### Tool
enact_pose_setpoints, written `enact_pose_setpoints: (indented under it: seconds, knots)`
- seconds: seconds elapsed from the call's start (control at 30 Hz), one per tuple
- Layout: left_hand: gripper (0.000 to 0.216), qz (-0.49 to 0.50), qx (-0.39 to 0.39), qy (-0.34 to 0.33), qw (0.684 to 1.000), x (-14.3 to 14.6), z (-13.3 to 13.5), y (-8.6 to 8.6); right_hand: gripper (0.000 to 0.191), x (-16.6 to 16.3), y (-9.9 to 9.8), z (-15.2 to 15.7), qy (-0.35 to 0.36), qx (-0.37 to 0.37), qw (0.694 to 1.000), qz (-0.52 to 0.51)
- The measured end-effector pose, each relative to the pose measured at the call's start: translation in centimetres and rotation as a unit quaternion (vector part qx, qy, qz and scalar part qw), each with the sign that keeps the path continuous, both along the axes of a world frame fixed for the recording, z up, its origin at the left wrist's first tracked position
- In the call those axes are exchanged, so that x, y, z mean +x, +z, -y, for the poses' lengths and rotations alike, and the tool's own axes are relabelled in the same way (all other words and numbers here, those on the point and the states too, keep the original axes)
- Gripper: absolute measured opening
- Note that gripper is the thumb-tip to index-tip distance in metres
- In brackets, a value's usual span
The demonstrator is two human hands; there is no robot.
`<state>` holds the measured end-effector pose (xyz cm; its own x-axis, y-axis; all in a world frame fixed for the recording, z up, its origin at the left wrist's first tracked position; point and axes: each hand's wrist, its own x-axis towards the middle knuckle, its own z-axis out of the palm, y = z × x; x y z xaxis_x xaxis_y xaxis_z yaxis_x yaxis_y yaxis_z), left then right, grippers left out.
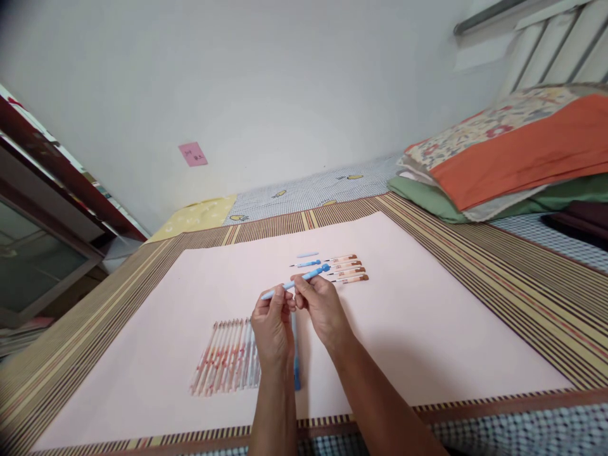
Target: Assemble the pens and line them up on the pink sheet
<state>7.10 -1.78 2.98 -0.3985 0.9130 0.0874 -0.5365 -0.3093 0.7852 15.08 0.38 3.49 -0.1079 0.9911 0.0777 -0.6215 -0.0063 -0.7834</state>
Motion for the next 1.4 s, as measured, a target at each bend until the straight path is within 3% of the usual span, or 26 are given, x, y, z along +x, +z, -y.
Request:
enact_pose_setpoints:
  seconds: [0.1,0.23,0.63,0.87,1.4]
  knots:
    - [0.027,0.063,-0.018,-0.011,0.998,-0.3,-0.1,0.0,0.038,0.5,0.3,0.0,0.033,0.005,0.999,-0.013]
    - [0.030,0.114,-0.032,-0.016,0.993,-0.7,-0.2,-0.2,0.064,1.6,0.8,-0.1,0.070,-0.020,0.996,-0.060]
    - [0.033,0.107,-0.013,-0.028,0.994,-0.9,-0.2,0.1,0.053,1.6,0.2,-0.3,0.107,0.008,0.991,-0.082]
    - [0.027,0.096,0.008,-0.031,0.995,-0.6,0.0,0.6,0.076,2.1,0.8,0.1,0.134,0.001,0.983,-0.124]
    - [0.029,0.092,0.004,-0.050,0.994,-0.6,0.2,0.6,0.061,1.7,-0.5,0.2,0.149,-0.002,0.977,-0.153]
